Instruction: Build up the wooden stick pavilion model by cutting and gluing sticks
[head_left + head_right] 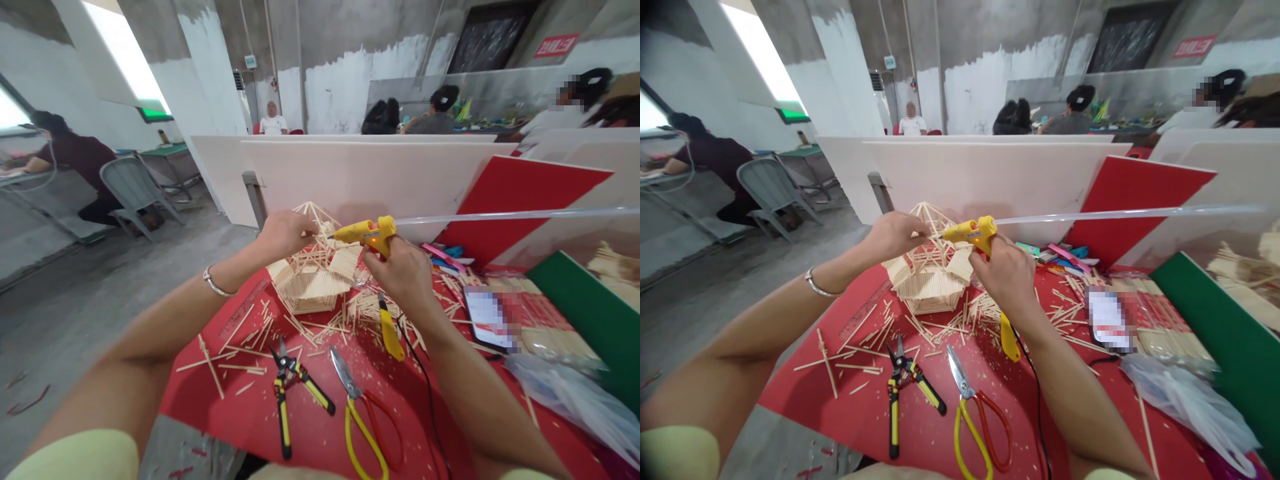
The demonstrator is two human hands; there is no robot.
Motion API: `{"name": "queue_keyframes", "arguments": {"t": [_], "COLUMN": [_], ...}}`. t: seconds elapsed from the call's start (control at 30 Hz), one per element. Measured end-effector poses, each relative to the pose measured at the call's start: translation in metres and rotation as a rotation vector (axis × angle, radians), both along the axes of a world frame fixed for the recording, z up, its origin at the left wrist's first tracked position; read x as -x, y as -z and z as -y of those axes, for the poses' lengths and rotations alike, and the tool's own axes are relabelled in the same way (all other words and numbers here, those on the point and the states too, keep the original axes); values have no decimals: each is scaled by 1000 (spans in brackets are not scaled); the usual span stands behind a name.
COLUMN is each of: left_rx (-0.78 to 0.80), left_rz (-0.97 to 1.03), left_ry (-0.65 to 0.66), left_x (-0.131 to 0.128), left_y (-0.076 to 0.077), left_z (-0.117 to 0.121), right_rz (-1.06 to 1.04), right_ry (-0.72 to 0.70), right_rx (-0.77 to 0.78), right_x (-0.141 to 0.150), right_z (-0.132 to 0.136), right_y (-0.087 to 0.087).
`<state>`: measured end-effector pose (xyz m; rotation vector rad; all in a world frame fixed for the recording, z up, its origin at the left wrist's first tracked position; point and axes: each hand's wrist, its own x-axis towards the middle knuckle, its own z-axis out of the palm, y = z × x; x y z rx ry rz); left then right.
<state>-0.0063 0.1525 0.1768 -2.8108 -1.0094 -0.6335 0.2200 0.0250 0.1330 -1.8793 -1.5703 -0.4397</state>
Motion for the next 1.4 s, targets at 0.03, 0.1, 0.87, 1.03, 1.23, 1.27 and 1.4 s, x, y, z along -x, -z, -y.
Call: {"name": "queue_keyframes", "arguments": {"t": [0.03,0.1,0.87,1.03,1.23,1.27,1.4], "left_rx": [-11,-32,-133,-107,-73,-64,39], "left_rz": [-14,-37,-133,-147,-160,-145,22], "left_ry": [-9,-23,-51,-66,-95,-91,-23], "left_x": [-1,-2,-6,-7,-8,-7,-1], "left_y": [1,2,0,-1,-1,-1,-6], "left_z": [1,2,5,6,8,8,11], "right_rz": [1,0,-13,-20,-23,-23,-28], "right_ry": [2,7,7,-5,0,1,-6], "right_rx": [-4,-6,20,16,25,25,8], "right_x": [0,0,-1,0,2,2,1], "right_z": [0,-1,1,2,3,3,3], "right_y": [0,0,1,0,-1,-1,-1]}}
